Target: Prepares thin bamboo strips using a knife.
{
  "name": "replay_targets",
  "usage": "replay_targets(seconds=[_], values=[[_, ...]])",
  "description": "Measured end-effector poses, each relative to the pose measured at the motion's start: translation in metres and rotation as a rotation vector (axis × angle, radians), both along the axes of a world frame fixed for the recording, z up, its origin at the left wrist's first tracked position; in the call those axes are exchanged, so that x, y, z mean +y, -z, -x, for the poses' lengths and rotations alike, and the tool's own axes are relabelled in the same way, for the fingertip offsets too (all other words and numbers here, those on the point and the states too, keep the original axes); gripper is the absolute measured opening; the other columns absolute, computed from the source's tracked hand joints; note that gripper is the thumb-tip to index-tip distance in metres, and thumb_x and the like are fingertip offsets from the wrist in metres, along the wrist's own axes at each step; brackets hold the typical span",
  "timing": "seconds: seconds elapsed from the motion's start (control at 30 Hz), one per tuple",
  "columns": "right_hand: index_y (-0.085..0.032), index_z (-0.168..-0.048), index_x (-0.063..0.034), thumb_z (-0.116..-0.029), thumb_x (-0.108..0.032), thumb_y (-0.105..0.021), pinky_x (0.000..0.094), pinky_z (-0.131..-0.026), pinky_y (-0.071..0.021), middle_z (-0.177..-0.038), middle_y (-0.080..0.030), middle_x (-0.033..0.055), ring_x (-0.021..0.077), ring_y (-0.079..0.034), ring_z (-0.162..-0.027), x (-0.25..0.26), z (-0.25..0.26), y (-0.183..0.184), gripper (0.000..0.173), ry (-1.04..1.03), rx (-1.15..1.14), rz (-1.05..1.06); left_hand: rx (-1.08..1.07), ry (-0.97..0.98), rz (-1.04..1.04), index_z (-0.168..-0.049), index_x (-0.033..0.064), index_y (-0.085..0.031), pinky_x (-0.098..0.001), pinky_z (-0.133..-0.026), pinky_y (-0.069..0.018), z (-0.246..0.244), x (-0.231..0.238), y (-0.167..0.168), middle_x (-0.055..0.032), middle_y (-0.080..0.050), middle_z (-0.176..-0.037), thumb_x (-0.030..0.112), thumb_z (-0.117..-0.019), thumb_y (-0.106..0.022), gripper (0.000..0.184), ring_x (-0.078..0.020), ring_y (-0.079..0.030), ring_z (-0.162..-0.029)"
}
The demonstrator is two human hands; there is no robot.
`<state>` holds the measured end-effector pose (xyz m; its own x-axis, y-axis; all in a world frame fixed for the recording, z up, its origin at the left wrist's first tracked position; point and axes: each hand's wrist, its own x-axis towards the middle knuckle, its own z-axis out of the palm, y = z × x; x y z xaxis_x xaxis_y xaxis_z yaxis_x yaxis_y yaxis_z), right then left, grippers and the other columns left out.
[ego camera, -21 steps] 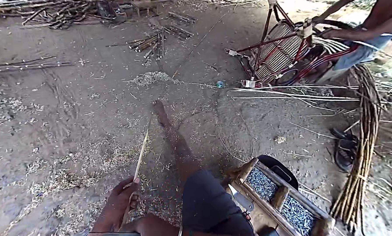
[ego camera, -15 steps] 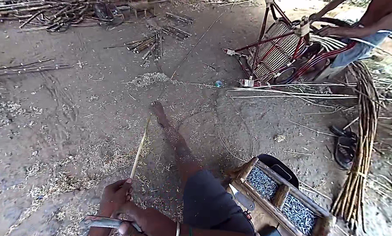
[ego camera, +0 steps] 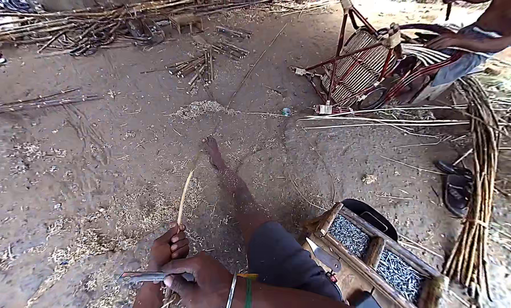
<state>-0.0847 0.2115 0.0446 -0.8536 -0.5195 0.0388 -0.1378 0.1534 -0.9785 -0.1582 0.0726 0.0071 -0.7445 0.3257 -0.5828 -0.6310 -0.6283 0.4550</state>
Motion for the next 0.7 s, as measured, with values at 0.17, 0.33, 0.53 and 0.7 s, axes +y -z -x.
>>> replay_targets(seconds=[0.17, 0.33, 0.53, 0.7], values=[[-0.066, -0.130, 0.0030, -0.1065, -0.014, -0.051, 0.0428, -0.078, -0.0579, -0.092, -0.073, 0.0175, 0.0238, -0.070, -0.078, 0.010, -0.010, -0.001, 0.033, -0.096, -0.066, 0.041, 0.003, 0.068, 0.534, -0.106, -0.0005, -0.060, -0.0177, -0.038, -0.0433, 0.004, 0.012, 0.001, 0.0003, -0.053, -0.064, 0.015, -0.1104, -0.037, 0.028, -0.0042, -0.047, -0.041], [-0.066, -0.130, 0.0045, -0.1061, -0.012, -0.052, 0.0425, -0.072, -0.0577, -0.083, -0.071, 0.0170, 0.0239, -0.068, -0.070, 0.014, -0.017, 0.000, 0.032, -0.115, -0.010, 0.106, 0.332, 0.505, 1.337, -0.117, 0.0005, -0.067, -0.0322, -0.061, -0.0569, 0.017, 0.011, 0.018, -0.0098, -0.067, -0.088, 0.029, -0.1068, -0.056, 0.032, -0.0160, -0.064, -0.064], [-0.064, -0.129, 0.0045, -0.1078, -0.015, -0.049, 0.0425, -0.071, -0.0581, -0.083, -0.071, 0.0168, 0.0241, -0.068, -0.070, 0.022, -0.014, -0.005, 0.032, -0.047, -0.042, 0.097, 0.421, 0.759, 1.595, -0.102, -0.0026, -0.070, -0.0482, -0.075, -0.0546, 0.020, 0.017, 0.022, -0.0191, -0.068, -0.090, 0.021, -0.1077, -0.049, 0.032, -0.0310, -0.068, -0.081], [-0.063, -0.135, 0.0012, -0.1082, -0.016, -0.048, 0.0409, -0.071, -0.0575, -0.084, -0.070, 0.0154, 0.0227, -0.067, -0.070, 0.024, -0.003, -0.008, 0.035, 0.013, -0.032, 0.042, 0.053, 0.082, 0.349, -0.098, 0.0075, -0.049, -0.0097, -0.032, -0.0281, 0.019, 0.008, -0.002, 0.0107, -0.040, -0.053, 0.020, -0.1129, -0.022, 0.034, 0.0059, -0.031, -0.034]])
